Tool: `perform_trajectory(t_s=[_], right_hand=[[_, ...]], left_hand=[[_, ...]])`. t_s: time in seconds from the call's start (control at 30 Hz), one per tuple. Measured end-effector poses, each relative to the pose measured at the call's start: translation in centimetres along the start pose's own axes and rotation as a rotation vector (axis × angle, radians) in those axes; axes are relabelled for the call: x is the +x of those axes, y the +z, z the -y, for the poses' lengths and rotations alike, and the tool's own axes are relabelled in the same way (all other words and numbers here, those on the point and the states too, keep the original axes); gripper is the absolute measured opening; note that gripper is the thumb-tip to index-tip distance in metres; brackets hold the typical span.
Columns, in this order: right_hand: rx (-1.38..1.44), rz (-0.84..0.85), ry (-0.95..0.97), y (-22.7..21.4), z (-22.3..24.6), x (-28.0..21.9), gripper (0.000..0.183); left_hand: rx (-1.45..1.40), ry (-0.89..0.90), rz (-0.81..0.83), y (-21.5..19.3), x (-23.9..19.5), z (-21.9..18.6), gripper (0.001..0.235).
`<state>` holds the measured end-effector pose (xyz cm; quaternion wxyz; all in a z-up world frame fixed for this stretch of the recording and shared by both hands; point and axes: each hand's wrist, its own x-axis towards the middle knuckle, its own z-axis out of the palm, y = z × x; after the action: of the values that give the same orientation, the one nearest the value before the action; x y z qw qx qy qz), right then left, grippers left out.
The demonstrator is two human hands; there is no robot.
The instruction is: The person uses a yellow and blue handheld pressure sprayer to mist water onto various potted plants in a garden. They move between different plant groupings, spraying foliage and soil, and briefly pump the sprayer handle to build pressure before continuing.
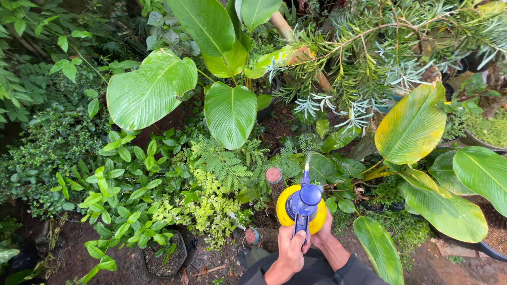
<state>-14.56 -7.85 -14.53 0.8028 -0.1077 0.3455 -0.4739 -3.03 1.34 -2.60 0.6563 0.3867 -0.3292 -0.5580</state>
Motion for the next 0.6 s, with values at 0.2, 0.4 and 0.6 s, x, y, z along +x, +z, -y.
perform_trajectory(t_s=[0.2,0.4,0.6], right_hand=[[0.015,-0.027,0.025,-0.7,0.4,-0.3,0.053],[0.037,-0.076,0.055,-0.6,0.2,-0.7,0.053],[0.026,-0.082,0.084,-1.1,-0.3,-0.8,0.053]], left_hand=[[-0.032,-0.025,0.034,0.2,-0.3,0.7,0.037],[0.000,-0.061,0.032,0.1,-0.3,1.1,0.036],[-0.014,-0.083,0.026,-0.2,-0.9,1.2,0.038]])
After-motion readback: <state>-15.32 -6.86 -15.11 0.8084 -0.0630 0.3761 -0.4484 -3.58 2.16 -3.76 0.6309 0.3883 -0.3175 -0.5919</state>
